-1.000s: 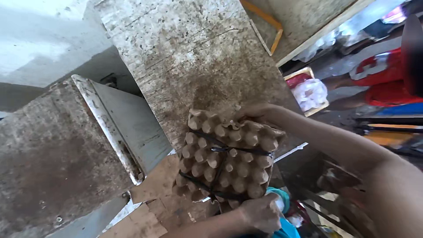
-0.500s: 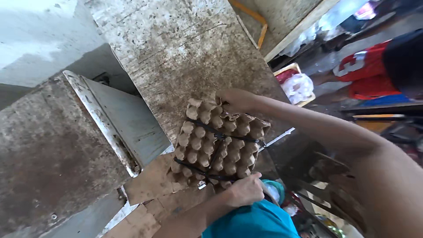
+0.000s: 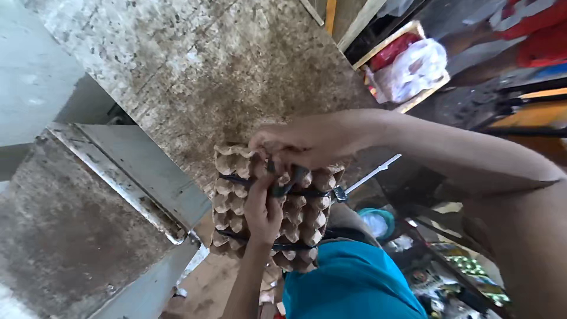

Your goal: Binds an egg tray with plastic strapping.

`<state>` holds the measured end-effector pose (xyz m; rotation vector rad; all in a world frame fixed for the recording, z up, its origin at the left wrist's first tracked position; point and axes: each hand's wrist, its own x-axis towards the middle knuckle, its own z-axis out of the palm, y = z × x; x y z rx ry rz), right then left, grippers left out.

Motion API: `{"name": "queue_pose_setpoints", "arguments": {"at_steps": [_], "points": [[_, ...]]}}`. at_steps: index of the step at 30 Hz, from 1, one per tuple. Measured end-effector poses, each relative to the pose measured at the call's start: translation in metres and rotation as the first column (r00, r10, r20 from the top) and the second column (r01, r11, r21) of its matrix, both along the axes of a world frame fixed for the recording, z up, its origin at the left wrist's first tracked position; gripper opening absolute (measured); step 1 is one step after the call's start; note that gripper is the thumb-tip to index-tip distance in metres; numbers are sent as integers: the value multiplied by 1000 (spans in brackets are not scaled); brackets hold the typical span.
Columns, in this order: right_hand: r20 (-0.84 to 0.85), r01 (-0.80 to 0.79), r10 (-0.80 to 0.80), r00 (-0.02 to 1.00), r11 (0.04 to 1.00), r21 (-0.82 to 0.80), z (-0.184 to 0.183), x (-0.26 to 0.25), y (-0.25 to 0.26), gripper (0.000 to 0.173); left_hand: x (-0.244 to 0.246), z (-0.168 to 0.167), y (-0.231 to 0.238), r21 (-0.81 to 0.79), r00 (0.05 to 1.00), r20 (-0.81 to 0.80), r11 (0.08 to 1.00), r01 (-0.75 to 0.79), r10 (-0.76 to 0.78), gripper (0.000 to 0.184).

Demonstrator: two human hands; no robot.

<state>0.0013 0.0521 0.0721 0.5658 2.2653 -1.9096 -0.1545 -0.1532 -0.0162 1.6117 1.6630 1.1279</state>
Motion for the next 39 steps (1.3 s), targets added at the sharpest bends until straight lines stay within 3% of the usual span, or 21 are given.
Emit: {"name": "queue_pose_setpoints", "arguments": {"at_steps": [2, 4, 7, 11, 16, 22, 31, 39], "points": [[72, 17, -38, 997, 963, 269, -31, 5, 19, 30, 2, -12, -22, 24, 979, -177, 994, 110, -104, 29], [37, -7, -8, 999, 920, 392, -73, 9, 30, 21, 7, -26, -39, 96, 951, -293, 987, 130, -97, 24], [-19, -102, 112, 994, 950, 296, -113, 5, 26, 24, 13, -32, -50, 99, 951, -308, 994, 37, -5, 15], [-24, -174, 185, 982, 955, 242, -133, -6, 19, 35, 15, -34, -50, 135, 930, -353, 989, -53, 98, 14], [-83, -235, 269, 960, 926, 295, -142, -20, 22, 48, 16, -34, -49, 147, 917, -381, 987, -63, 115, 12], [42, -388, 392, 919, 878, 280, -139, -44, 29, 54, 19, -33, -50, 142, 910, -389, 986, -92, 141, 9], [35, -432, 437, 899, 868, 246, -140, -54, 36, 53, 20, -32, -49, 129, 903, -401, 985, -113, 156, 8], [-12, -463, 481, 876, 848, 258, -141, -56, 38, 41, 21, -31, -48, 123, 906, -393, 986, -116, 156, 7]]}}
